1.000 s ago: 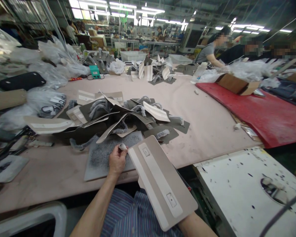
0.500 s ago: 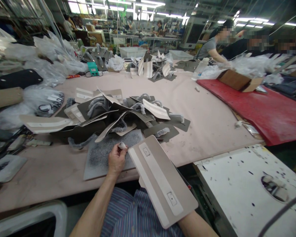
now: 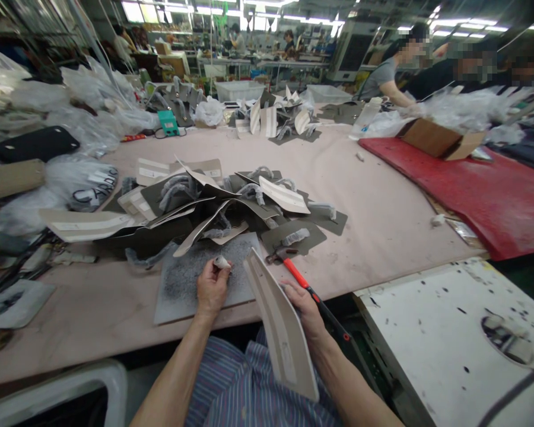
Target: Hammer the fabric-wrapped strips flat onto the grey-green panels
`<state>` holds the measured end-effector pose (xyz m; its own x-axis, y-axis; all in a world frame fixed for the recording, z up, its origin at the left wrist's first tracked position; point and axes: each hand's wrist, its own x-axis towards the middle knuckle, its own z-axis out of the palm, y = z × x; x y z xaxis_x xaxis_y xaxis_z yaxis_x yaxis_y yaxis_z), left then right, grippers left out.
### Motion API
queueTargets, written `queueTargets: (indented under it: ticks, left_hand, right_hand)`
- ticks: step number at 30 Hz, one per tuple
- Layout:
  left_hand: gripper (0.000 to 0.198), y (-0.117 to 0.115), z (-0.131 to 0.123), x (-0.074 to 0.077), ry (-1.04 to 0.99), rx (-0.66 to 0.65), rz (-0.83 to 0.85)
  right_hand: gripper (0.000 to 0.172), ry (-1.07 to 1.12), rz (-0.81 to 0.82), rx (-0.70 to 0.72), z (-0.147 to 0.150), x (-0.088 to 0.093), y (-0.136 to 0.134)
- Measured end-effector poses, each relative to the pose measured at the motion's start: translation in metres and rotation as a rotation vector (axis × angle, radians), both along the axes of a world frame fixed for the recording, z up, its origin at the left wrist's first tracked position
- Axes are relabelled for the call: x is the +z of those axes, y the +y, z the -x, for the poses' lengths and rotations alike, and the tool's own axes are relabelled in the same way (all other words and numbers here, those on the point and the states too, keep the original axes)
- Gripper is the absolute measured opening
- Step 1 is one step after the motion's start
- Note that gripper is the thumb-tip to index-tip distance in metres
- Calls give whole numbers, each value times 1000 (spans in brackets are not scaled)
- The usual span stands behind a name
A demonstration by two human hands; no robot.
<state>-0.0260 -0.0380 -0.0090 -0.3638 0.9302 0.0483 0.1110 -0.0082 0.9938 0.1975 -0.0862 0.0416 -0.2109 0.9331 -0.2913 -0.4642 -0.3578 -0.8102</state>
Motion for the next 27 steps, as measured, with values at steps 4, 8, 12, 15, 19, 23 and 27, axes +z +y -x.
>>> queueTargets:
  ticks: [4, 8, 12, 15, 19, 23, 27]
  left_hand:
    - [30, 0, 0, 3, -10, -8, 2]
    - [28, 1, 1, 4, 19, 0, -16]
    - [27, 1, 2, 3, 31, 13, -23]
    - [28, 1, 1, 4, -3, 91, -23]
    - [30, -1, -2, 11, -21, 245, -47]
    - [48, -1, -9, 22, -86, 159, -70]
    - [41, 4, -23, 23, -184, -55, -5]
  right_hand:
    - [46, 3, -61, 20, 1, -3, 9]
    - [41, -158, -155, 20, 3, -2, 6]
    - [32, -561, -379, -43, 7, 8, -3]
    - [26, -833, -604, -96, 16, 18, -6]
    - [28, -1159, -704, -27, 35, 16, -5]
    - [29, -1342, -528, 136, 52, -1, -2]
    - [34, -1302, -477, 159, 54, -12, -1]
